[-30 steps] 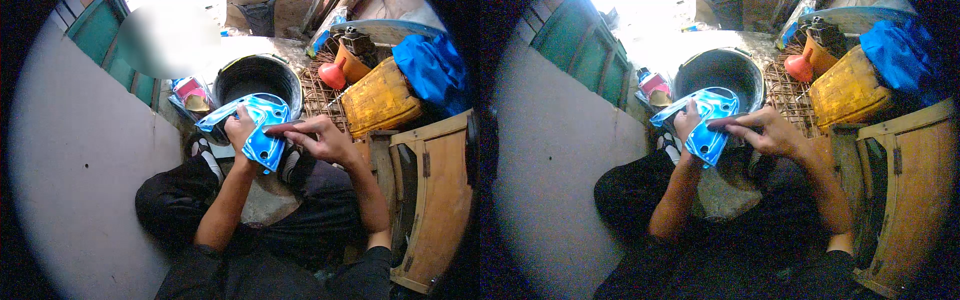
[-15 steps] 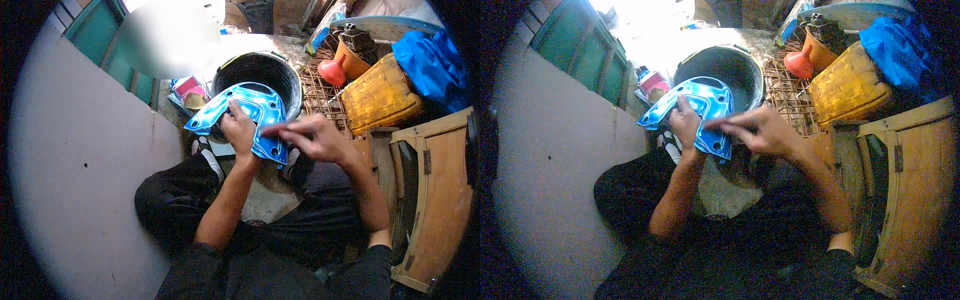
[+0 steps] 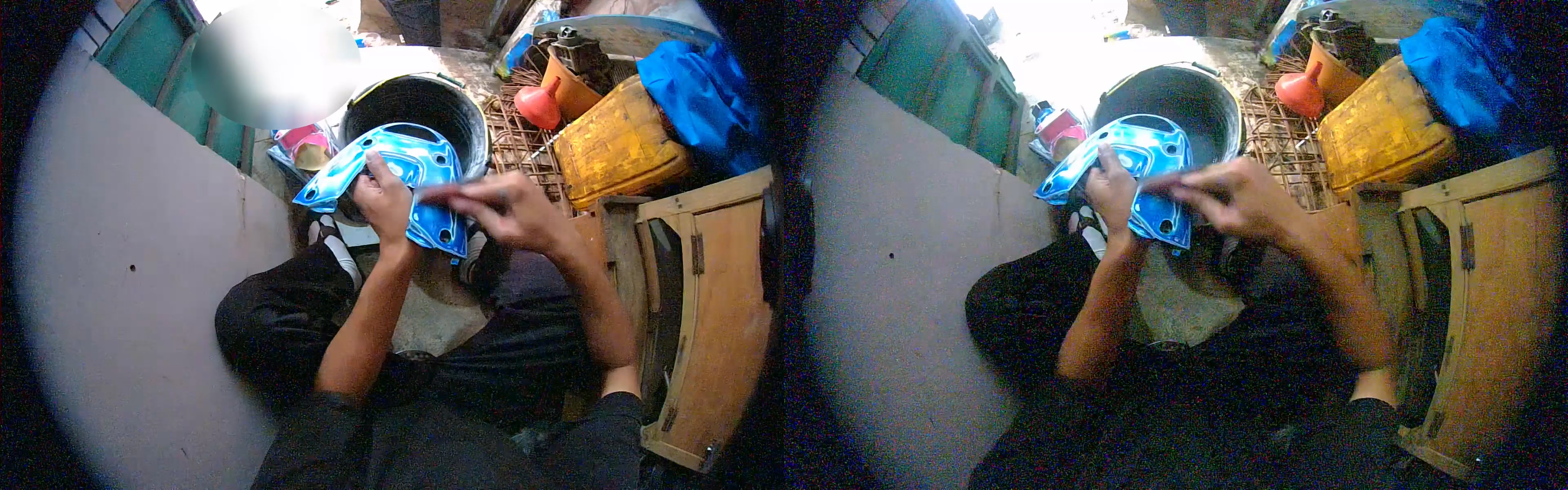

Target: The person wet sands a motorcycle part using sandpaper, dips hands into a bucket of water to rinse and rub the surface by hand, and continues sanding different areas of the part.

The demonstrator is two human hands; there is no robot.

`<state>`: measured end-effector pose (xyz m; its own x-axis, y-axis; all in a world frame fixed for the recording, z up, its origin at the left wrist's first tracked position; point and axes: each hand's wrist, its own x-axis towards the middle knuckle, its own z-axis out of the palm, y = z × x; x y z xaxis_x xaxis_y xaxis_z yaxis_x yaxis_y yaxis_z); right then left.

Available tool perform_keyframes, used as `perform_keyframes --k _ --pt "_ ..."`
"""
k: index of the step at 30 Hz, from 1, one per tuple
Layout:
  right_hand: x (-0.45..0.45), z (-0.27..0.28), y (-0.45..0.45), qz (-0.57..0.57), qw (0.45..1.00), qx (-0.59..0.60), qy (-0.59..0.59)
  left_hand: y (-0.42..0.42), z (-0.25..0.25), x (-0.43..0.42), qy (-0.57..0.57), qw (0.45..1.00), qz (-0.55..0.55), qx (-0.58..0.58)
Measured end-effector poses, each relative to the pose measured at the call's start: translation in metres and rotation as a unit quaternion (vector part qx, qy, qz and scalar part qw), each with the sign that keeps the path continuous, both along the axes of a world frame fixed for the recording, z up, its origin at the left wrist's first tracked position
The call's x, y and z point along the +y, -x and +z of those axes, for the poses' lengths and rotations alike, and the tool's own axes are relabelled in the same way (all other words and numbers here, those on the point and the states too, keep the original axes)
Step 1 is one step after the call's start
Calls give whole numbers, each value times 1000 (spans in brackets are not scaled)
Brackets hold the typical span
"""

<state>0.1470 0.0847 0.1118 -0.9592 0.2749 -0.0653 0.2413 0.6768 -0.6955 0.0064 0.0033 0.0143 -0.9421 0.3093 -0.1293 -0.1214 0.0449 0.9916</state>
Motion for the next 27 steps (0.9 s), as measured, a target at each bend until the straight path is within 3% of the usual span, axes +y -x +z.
perform_keyframes --k 2,4,6,8,10,12,14,16,17,18,21,24,26,27 --pt "-1 -4 -2 -62 998 0 -7 -3 4 2 -65 998 18 -3" --pt "-6 -5 -3 91 985 63 129 -1 4 4 -41 999 22 8" --pt "-6 -15 -2 102 984 109 99 -1 3 2 13 999 23 24" --pt "-1 -10 1 -32 999 20 -9 -1 7 -3 19 999 -29 7" --pt "-4 -6 -1 -59 998 19 -31 -5 15 -1 -12 999 30 14" --pt "-6 -6 -4 85 991 49 95 2 1 0 15 1000 -4 22" --pt "-11 -2 0 90 988 66 103 -1 0 4 14 997 53 48" --pt "-5 3 3 -56 996 -40 61 1 -1 1 28 999 17 16" --pt "-5 5 2 -93 994 6 56 -1 1 1 -1 1000 17 7" --pt "-4 4 0 -93 994 6 56 -3 3 1 -29 999 16 -2" --pt "0 -5 -1 61 993 78 65 -3 5 3 -17 999 27 26" --pt "0 -13 -2 32 992 57 104 -2 8 -1 -16 1000 2 4" --pt "6 -11 -2 -94 994 30 55 -2 4 1 -98 995 -12 -25" --pt "6 -13 -2 -62 994 66 61 0 4 -1 -98 993 -38 -47"
